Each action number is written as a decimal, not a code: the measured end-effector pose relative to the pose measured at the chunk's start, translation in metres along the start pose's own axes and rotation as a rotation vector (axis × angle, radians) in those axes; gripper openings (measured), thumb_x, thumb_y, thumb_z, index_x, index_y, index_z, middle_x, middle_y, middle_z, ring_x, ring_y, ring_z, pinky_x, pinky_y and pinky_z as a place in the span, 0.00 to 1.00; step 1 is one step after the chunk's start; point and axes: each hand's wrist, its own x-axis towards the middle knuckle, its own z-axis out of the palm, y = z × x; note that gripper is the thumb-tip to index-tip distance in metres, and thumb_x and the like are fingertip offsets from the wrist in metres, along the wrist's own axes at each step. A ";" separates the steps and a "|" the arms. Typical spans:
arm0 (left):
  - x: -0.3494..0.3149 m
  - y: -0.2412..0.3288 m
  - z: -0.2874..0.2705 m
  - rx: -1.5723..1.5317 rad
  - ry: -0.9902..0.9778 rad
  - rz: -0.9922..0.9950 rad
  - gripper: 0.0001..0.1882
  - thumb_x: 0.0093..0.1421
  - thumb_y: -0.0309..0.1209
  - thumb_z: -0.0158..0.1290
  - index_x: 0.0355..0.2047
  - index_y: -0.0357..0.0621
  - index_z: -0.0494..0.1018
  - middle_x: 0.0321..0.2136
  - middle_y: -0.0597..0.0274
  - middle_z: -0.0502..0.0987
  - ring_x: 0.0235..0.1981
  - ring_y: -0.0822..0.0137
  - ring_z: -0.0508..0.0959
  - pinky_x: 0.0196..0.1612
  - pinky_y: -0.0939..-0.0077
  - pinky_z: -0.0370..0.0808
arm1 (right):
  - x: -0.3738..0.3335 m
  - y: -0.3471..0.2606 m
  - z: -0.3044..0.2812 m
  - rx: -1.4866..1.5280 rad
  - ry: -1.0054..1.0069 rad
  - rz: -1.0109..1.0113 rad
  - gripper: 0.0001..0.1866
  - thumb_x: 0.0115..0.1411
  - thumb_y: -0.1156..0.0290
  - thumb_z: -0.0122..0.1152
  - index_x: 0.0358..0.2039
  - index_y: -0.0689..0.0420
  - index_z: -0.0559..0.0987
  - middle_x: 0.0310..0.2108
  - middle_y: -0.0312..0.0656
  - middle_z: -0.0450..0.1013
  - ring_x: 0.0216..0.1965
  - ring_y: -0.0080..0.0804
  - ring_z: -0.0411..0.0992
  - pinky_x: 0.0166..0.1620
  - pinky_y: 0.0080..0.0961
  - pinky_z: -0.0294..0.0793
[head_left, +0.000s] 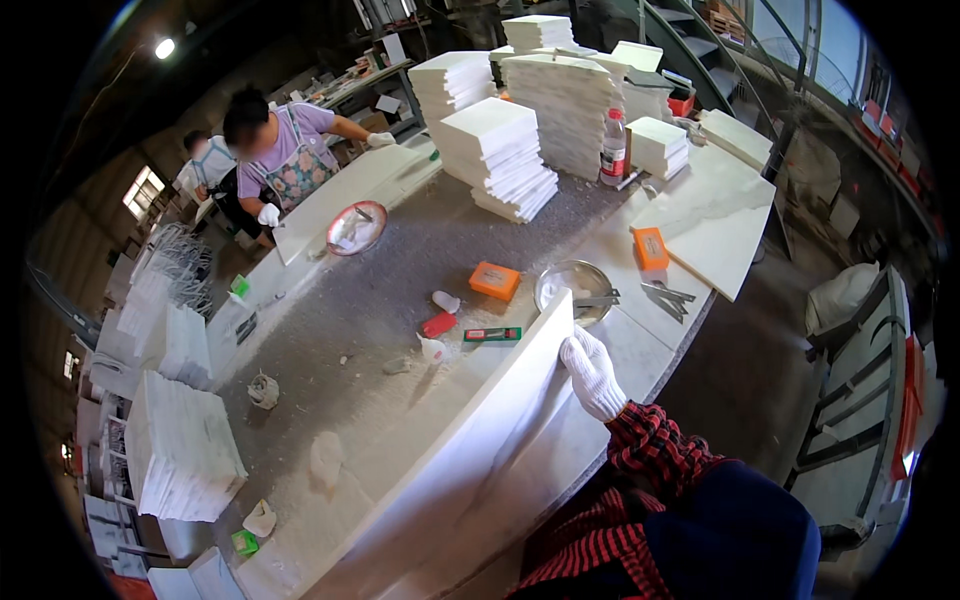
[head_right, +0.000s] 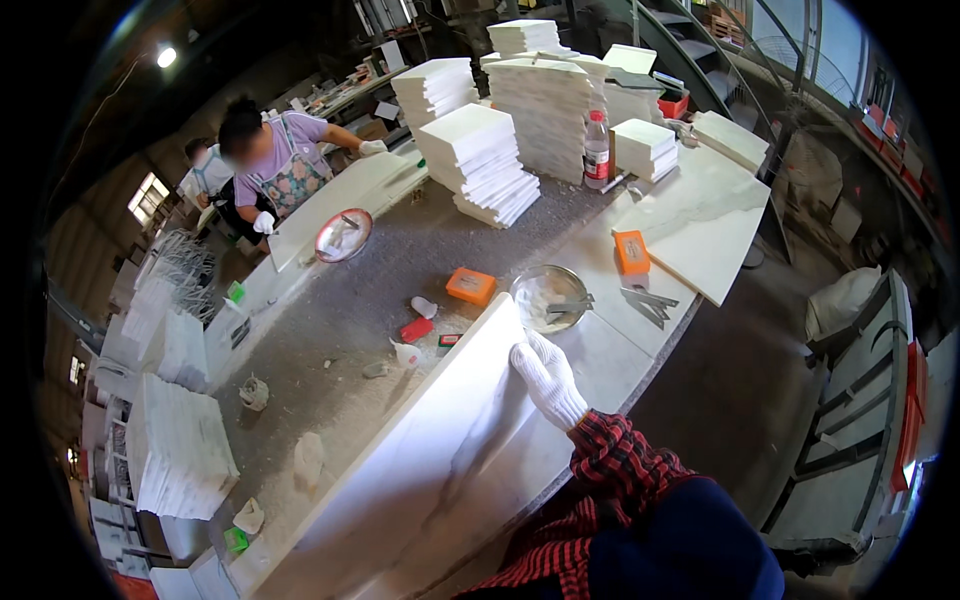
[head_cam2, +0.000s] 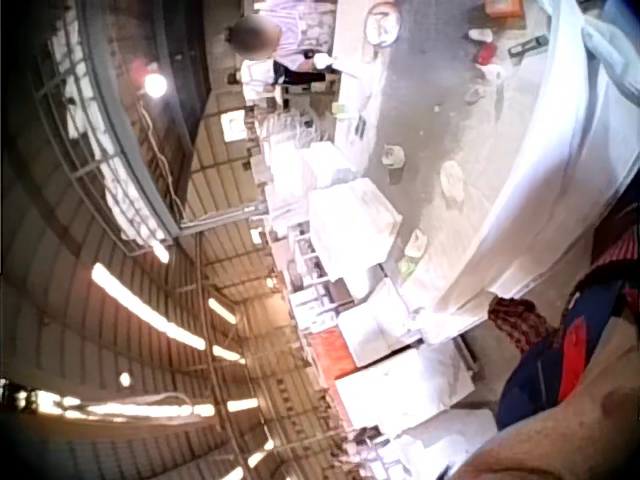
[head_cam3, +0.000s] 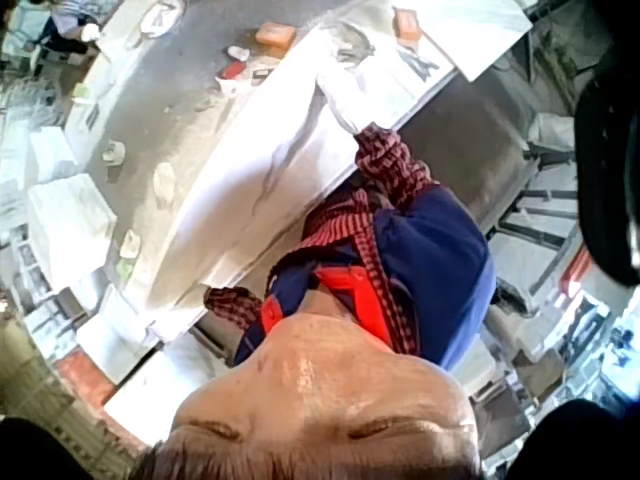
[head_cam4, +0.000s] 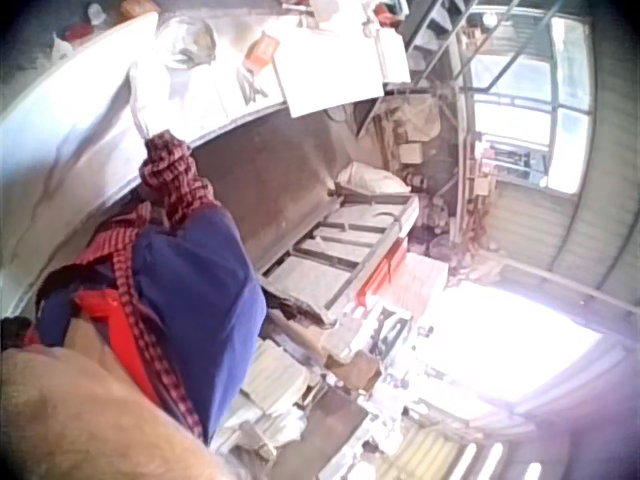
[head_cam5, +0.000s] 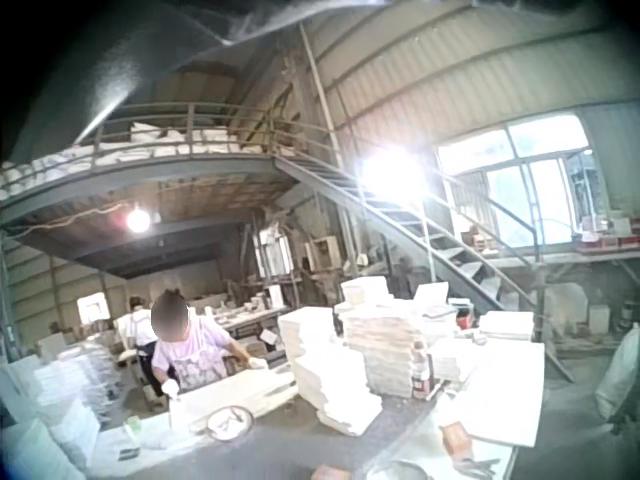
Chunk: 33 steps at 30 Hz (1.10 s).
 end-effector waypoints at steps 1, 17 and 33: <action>-0.002 0.002 0.000 0.010 0.009 0.014 0.32 0.72 0.56 0.42 0.61 0.42 0.68 0.56 0.54 0.73 0.57 0.53 0.73 0.67 0.55 0.66 | -0.002 0.001 -0.004 0.009 -0.003 -0.006 0.11 0.73 0.65 0.55 0.43 0.61 0.77 0.35 0.26 0.69 0.39 0.14 0.63 0.45 0.17 0.66; 0.044 0.049 -0.050 -0.103 -0.017 0.062 0.40 0.74 0.56 0.39 0.74 0.36 0.54 0.72 0.45 0.59 0.72 0.52 0.59 0.76 0.53 0.47 | -0.047 -0.068 -0.044 -0.269 -0.310 0.065 0.56 0.62 0.55 0.70 0.77 0.63 0.45 0.74 0.55 0.53 0.68 0.41 0.62 0.68 0.34 0.62; -0.004 0.056 -0.210 -0.111 0.142 -0.250 0.45 0.71 0.61 0.40 0.76 0.43 0.45 0.76 0.51 0.45 0.76 0.53 0.48 0.74 0.52 0.48 | -0.120 -0.104 -0.115 0.443 -0.405 0.457 0.70 0.46 0.62 0.83 0.76 0.63 0.39 0.74 0.48 0.48 0.74 0.42 0.52 0.72 0.41 0.56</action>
